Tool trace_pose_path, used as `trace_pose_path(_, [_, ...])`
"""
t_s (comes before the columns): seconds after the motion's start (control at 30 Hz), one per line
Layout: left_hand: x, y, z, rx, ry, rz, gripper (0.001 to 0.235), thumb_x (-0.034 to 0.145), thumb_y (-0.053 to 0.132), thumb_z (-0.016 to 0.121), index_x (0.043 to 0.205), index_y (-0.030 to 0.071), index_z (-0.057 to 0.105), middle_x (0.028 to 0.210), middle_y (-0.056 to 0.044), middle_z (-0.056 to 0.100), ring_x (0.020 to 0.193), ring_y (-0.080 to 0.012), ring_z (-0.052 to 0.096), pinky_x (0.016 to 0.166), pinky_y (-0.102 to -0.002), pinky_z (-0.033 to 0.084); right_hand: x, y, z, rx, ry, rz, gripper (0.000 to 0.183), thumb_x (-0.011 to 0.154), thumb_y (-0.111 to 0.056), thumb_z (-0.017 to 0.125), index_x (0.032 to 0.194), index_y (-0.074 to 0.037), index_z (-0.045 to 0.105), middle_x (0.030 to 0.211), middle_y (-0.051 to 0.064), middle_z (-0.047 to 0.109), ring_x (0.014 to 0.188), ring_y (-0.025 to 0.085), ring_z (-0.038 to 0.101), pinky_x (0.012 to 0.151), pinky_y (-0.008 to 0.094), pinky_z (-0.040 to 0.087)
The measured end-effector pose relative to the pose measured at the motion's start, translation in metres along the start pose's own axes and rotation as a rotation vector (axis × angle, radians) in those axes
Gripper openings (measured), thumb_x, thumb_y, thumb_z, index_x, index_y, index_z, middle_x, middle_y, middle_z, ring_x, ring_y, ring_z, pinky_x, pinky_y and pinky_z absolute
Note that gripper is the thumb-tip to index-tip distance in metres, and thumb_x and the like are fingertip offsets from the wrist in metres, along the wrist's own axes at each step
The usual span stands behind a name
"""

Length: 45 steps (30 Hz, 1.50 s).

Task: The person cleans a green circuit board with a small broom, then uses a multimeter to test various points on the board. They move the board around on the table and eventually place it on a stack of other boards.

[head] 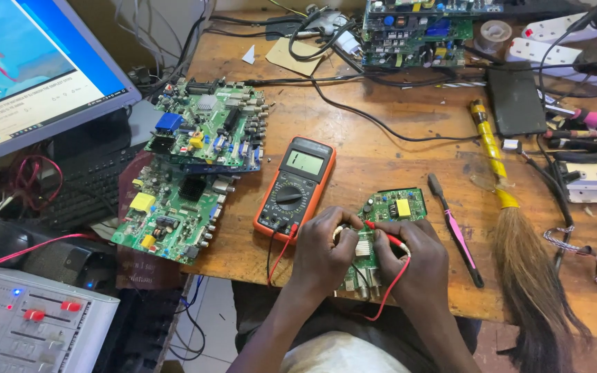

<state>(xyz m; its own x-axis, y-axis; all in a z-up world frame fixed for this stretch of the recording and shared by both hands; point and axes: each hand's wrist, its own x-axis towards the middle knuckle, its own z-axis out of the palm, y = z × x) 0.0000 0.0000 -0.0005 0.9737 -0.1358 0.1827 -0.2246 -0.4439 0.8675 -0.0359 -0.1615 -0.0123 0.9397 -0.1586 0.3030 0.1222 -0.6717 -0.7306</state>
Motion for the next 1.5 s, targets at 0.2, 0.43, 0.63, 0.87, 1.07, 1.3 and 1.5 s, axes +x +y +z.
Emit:
trace_pose_path(0.2, [0.000, -0.001, 0.000, 0.010, -0.001, -0.010, 0.020, 0.083, 0.017, 0.052, 0.086, 0.010, 0.070, 0.087, -0.006, 0.076, 0.078, -0.0271, 0.068, 0.069, -0.045, 0.048, 0.000, -0.002, -0.002, -0.009, -0.023, 0.027, 0.013, 0.094, -0.016, 0.074, 0.101, -0.011, 0.083, 0.088, 0.003, 0.081, 0.091, 0.021, 0.067, 0.076, 0.038, 0.054])
trace_pose_path(0.43, [0.000, -0.001, 0.001, 0.009, -0.005, -0.008, 0.019, 0.084, 0.016, 0.053, 0.086, 0.010, 0.071, 0.088, -0.005, 0.077, 0.078, -0.0262, 0.070, 0.069, -0.044, 0.049, 0.003, 0.004, -0.001, 0.016, 0.005, 0.031, 0.013, 0.095, -0.018, 0.075, 0.102, -0.013, 0.084, 0.094, 0.002, 0.082, 0.093, 0.019, 0.072, 0.079, 0.036, 0.056])
trace_pose_path(0.63, [0.000, -0.001, 0.001, 0.012, -0.003, -0.009, 0.019, 0.084, 0.017, 0.053, 0.086, 0.010, 0.070, 0.087, -0.005, 0.077, 0.078, -0.0267, 0.069, 0.069, -0.044, 0.049, 0.003, 0.001, -0.001, 0.007, -0.022, 0.047, 0.013, 0.095, -0.018, 0.075, 0.101, -0.011, 0.084, 0.091, 0.004, 0.081, 0.092, 0.020, 0.070, 0.075, 0.037, 0.055])
trace_pose_path(0.87, [0.000, -0.001, 0.000, 0.008, -0.004, 0.001, 0.019, 0.085, 0.016, 0.052, 0.086, 0.009, 0.070, 0.088, -0.006, 0.077, 0.079, -0.0270, 0.070, 0.070, -0.045, 0.049, 0.002, 0.002, 0.003, -0.026, 0.003, 0.035, 0.013, 0.094, -0.016, 0.074, 0.101, -0.011, 0.084, 0.092, 0.003, 0.082, 0.094, 0.020, 0.070, 0.077, 0.037, 0.057])
trace_pose_path(1.07, [-0.002, -0.004, 0.002, 0.010, 0.009, -0.004, 0.021, 0.084, 0.017, 0.052, 0.087, 0.011, 0.072, 0.086, -0.005, 0.077, 0.077, -0.0265, 0.068, 0.068, -0.044, 0.047, 0.001, 0.000, -0.008, 0.045, 0.143, 0.043, 0.010, 0.095, -0.009, 0.073, 0.098, -0.007, 0.083, 0.095, 0.005, 0.081, 0.093, 0.020, 0.071, 0.085, 0.035, 0.053])
trace_pose_path(1.3, [-0.020, -0.001, -0.007, -0.091, 0.016, 0.048, 0.022, 0.091, 0.013, 0.051, 0.101, 0.011, 0.070, 0.100, -0.007, 0.074, 0.093, -0.0243, 0.071, 0.080, -0.039, 0.053, 0.004, 0.003, -0.032, 0.280, 0.310, 0.238, 0.014, 0.106, -0.007, 0.066, 0.116, 0.000, 0.074, 0.101, 0.012, 0.078, 0.093, 0.017, 0.072, 0.088, 0.030, 0.057])
trace_pose_path(1.5, [-0.048, 0.011, -0.009, -0.110, -0.013, 0.233, 0.026, 0.093, -0.005, 0.057, 0.113, 0.007, 0.067, 0.106, -0.009, 0.068, 0.100, -0.0274, 0.067, 0.087, -0.037, 0.053, -0.010, 0.040, -0.037, 0.529, 0.389, 0.240, 0.023, 0.110, -0.011, 0.057, 0.127, 0.002, 0.065, 0.115, 0.019, 0.075, 0.107, 0.024, 0.076, 0.099, 0.032, 0.061])
